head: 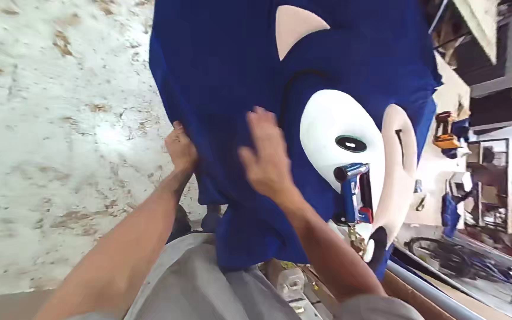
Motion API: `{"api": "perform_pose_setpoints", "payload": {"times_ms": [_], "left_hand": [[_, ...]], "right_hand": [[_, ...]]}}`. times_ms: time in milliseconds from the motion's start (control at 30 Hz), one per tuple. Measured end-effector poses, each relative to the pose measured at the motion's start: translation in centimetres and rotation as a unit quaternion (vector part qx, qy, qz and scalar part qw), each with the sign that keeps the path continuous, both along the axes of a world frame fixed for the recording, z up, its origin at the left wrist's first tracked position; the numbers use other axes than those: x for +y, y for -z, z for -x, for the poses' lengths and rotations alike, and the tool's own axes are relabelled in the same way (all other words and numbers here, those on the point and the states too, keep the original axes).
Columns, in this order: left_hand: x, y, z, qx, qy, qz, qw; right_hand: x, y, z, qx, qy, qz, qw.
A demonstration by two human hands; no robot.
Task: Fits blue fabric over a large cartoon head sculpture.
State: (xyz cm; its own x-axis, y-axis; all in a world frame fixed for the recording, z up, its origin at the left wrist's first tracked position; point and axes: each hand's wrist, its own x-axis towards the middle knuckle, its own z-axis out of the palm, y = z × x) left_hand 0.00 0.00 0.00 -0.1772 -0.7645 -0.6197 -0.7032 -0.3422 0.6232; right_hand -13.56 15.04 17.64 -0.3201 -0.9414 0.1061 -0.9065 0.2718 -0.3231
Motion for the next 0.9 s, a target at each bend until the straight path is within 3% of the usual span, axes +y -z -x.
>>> {"api": "perform_pose_setpoints", "payload": {"times_ms": [133,233,333,400,533,633,900], "left_hand": [[-1.2,10.3,-0.5,0.146,-0.001,0.168,0.975],[-0.7,7.3,-0.1,0.269,-0.042,0.201,0.941],[-0.4,3.3,0.2,0.362,-0.064,0.151,0.918],[0.0,3.3,0.4,0.397,-0.068,0.151,0.903],[-0.3,1.3,0.8,0.364,-0.056,0.122,0.922],[0.2,1.7,0.7,0.364,-0.053,0.112,0.923],[-0.6,1.9,0.3,0.413,-0.032,0.054,0.909]], "right_hand": [[10.9,1.3,7.4,0.080,0.125,-0.128,0.981],[11.5,2.2,4.7,0.080,0.111,-0.140,0.981],[5.4,2.8,-0.6,0.104,0.082,-0.135,0.982],[1.7,3.4,-2.5,0.108,0.072,-0.131,0.983],[-4.3,3.5,-4.5,0.128,0.047,-0.159,0.978],[-7.3,3.7,-5.8,0.152,0.031,-0.183,0.971],[-8.9,4.5,-6.1,0.185,0.027,-0.155,0.970]]}}
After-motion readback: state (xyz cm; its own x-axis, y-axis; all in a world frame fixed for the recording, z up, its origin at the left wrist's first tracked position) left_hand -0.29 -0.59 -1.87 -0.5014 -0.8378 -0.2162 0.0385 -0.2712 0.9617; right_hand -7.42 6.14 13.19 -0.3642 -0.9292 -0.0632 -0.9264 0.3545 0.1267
